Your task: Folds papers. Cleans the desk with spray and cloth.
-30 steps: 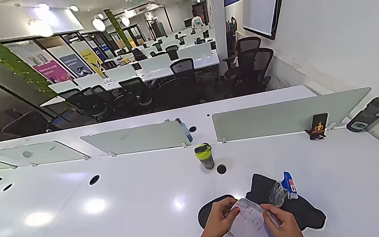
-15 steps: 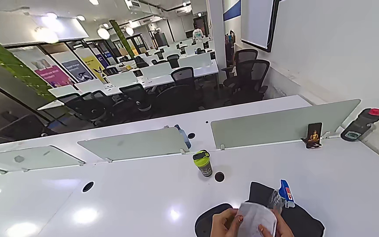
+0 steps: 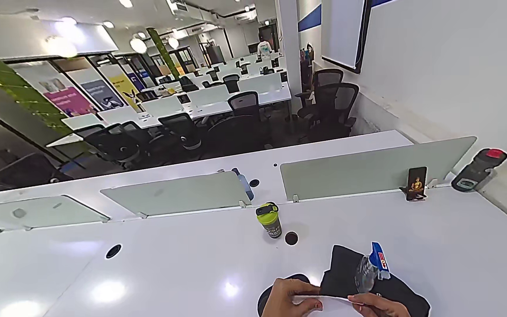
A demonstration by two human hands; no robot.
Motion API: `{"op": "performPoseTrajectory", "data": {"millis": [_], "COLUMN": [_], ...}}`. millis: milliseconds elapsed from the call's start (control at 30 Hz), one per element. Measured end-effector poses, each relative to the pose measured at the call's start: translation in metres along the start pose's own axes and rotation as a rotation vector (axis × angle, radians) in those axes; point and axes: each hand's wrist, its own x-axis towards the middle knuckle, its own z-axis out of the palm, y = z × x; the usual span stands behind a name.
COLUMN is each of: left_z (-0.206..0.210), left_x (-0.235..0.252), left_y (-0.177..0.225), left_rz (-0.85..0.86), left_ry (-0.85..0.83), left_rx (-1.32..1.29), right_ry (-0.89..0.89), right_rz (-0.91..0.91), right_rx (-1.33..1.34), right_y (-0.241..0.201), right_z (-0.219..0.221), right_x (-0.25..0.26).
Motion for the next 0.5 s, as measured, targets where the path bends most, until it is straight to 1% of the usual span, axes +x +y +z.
{"op": "performPoseTrajectory", "data": {"millis": [100, 167, 300, 367, 433, 500], "left_z": [-0.004, -0.003, -0.004, -0.004, -0.002, 0.003], "left_x": [-0.002, -0.003, -0.001, -0.001, -0.002, -0.004], "left_y": [0.004, 0.004, -0.001, -0.001, -0.004, -0.01], "left_rz": [-0.086, -0.114, -0.129, -0.141, -0.09, 0.029], "left_ry": [-0.045, -0.092, -0.2, -0.212, -0.181, -0.144], "left_rx": [-0.319, -0.4, -0.411, -0.388, -0.34, -0.284], "right_ry": [0.014, -0.002, -0.019, -0.022, -0.017, -0.028], "right_rz": [0.027, 0.021, 0.014, 0.028, 0.052, 0.065], "right_rx": [0.12, 0.162, 0.186, 0.191, 0.193, 0.201], "right_y": [0.003, 0.004, 0.013, 0.016, 0.018, 0.021], "right_z": [0.0, 0.0, -0.005, -0.003, -0.001, -0.002], "right_x": [-0.003, -0.003, -0.002, -0.003, -0.005, -0.005]}}
